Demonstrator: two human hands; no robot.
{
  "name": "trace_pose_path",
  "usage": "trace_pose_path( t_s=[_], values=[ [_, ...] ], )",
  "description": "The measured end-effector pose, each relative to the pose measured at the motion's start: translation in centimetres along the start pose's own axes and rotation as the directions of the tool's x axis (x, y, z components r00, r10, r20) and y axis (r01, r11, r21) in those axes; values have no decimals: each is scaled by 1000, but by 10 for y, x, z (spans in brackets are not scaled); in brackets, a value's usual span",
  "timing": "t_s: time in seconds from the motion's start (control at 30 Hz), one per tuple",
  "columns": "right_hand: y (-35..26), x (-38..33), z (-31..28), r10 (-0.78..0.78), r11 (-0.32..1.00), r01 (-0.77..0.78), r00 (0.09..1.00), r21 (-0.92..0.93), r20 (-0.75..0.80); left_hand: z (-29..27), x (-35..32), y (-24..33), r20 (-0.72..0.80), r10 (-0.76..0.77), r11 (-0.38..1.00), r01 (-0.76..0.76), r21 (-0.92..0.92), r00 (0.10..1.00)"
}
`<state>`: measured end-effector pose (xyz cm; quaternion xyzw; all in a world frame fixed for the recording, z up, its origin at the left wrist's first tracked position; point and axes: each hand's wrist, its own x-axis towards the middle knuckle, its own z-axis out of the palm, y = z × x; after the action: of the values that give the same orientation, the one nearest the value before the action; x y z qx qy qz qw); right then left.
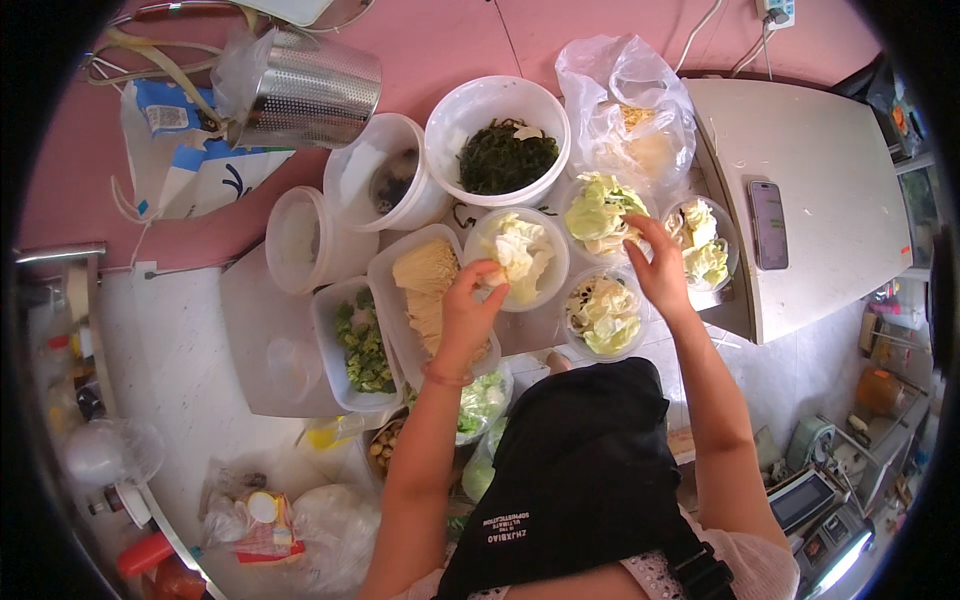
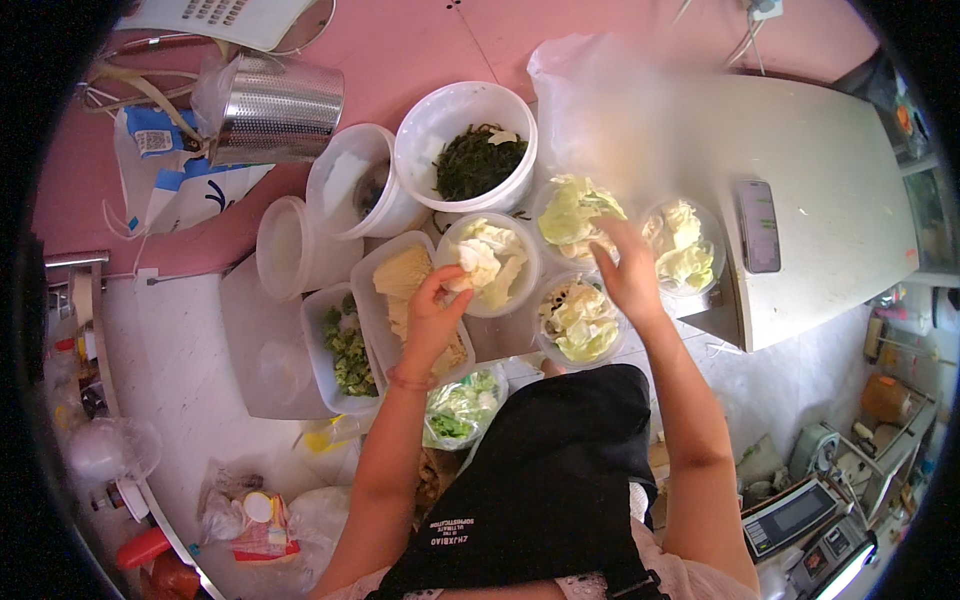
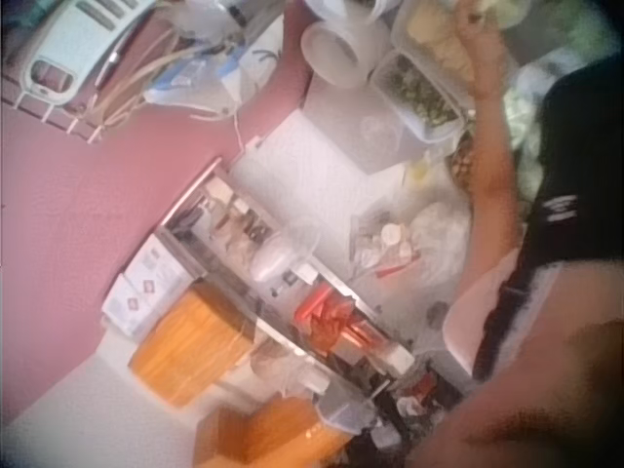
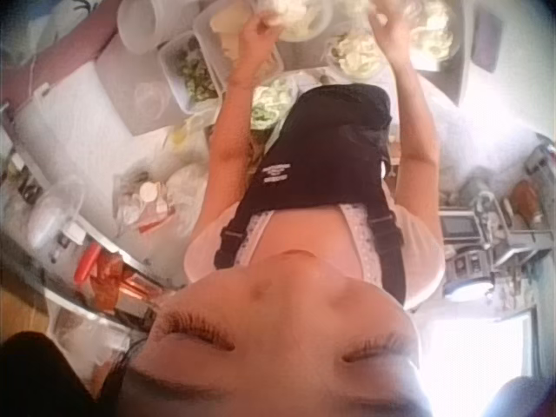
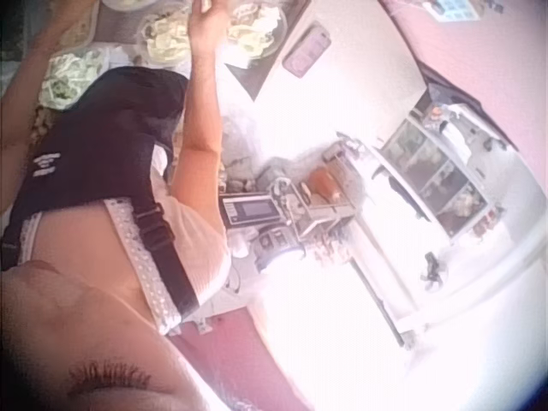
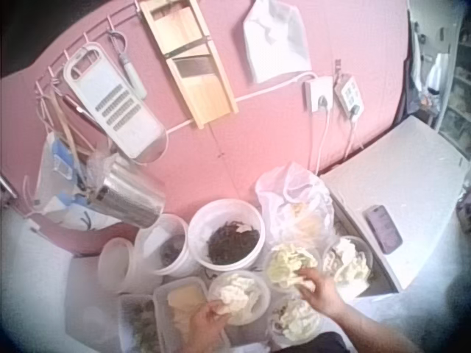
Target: The person washes vegetables in a sink, then portions cabbage, noodles, and other ingredients into multiple small bowls on a counter. They place some bowls into a refrigerator, retrieve a receipt, and load paper into a thermal printer. The person then opens a deep fryer and a large pot.
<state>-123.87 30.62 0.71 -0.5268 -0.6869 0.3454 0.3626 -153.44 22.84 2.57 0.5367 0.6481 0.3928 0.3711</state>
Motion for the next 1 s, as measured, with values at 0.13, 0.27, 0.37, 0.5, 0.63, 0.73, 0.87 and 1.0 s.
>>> trace_pose_path(
  t_s=[0.13, 0.27, 0.37, 0.5, 0.63, 0.73, 0.87, 1.0],
  values=[
    [-49, -15, 41, 85, 776, -224, 963, 590, 255, -14, -10, 16, 149, -166, 805, 221, -550, 975],
    [-84, -6, 64, 98, 287, -651, 749, 702, 655, -16, -14, 10, 208, -267, 733, 339, -590, 941],
    [-91, -10, 87, 229, 163, -521, 846, 838, 482, -5, -13, 32, 20, -180, 836, 163, -523, 984],
    [-96, -20, 102, 338, 228, -487, 851, 843, 401, 13, -17, 18, -183, -242, 903, 153, -400, 953],
    [-101, -22, 110, 434, 233, -469, 834, 852, 340, 24, -18, 28, -366, -40, 997, 14, -74, 930],
    [-100, -21, 112, 425, 238, -418, 857, 877, 293, 24, -16, 26, -334, 39, 999, -32, 24, 942],
    [-93, -24, 104, 367, 5, -454, 830, 891, 421, 8, -7, 12, -182, 114, 982, -82, 172, 977],
    [-84, -15, 93, 456, 181, -561, 776, 808, 436, -2, 1, 20, -117, -112, 976, 87, -198, 987]
  ],
)
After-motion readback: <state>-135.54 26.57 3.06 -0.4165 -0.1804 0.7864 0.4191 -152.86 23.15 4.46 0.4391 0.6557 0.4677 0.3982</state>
